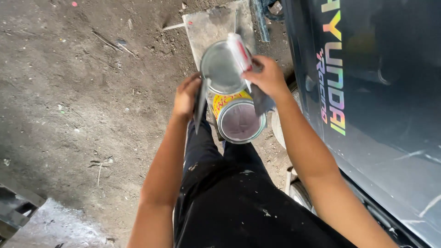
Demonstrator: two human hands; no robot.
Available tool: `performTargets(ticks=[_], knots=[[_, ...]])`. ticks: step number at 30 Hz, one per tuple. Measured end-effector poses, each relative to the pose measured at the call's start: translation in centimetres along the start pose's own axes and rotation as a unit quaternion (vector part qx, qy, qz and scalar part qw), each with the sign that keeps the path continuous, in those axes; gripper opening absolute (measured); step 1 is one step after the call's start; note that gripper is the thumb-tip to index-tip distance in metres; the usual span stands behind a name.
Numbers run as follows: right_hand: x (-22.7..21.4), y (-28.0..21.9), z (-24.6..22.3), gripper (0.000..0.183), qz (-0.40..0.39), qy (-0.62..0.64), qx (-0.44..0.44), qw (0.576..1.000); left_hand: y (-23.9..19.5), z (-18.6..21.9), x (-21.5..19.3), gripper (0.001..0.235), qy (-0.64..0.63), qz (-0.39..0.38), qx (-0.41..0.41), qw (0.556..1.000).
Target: The person scoops pink body filler from a can onto a metal putty knife and mixes it with a hardener. They then apply the filler to a damaged area on the side of a car using two putty knives to spread and smooth the material.
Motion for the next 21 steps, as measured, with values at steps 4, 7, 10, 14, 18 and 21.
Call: performTargets(ticks=[4, 7, 10, 14, 18, 21], knots=[[4.3, 6.0, 6.2, 0.061, -0.071, -0.045, 0.032, 0.996, 8.3, -5.0, -1.9, 0.048, -0.152, -0.012, -0.130, 0.980], [7.7, 8.2, 10.5, 0.067, -0.140, -0.064, 0.080, 0.985, 12.3, -10.5, -2.8, 0.048, -0.135, 0.043, -0.167, 0.976], [9.4, 8.1, 10.7, 0.062, -0.192, -0.153, 0.148, 0.958, 13.6, -14.3, -3.1, 0.048, -0.143, 0.071, -0.176, 0.971], [8.7, 6.8, 11.4, 0.062, -0.102, -0.087, 0.069, 0.989, 12.3, -13.7, -2.8, 0.044, -0.195, 0.054, -0.185, 0.962], [2.2, 3.6, 11.8, 0.056, 0.043, 0.159, 0.256, 0.952, 8.8, -11.7, -4.9, 0.039, -0.238, 0.067, -0.152, 0.957], [-2.8, -0.9, 5.8, 0.060, 0.060, 0.464, 0.288, 0.836, 3.5, -12.0, -6.8, 0.042, -0.197, 0.066, -0.153, 0.966]])
Point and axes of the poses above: each hand's wrist, its own y-axis towards the middle knuckle, its own x-axis out of the palm, z = x × y, the point moved 3 cm from there along y, towards the middle knuckle, and after that the axes turned 10 degrees about -x, right-handed, at the moved point
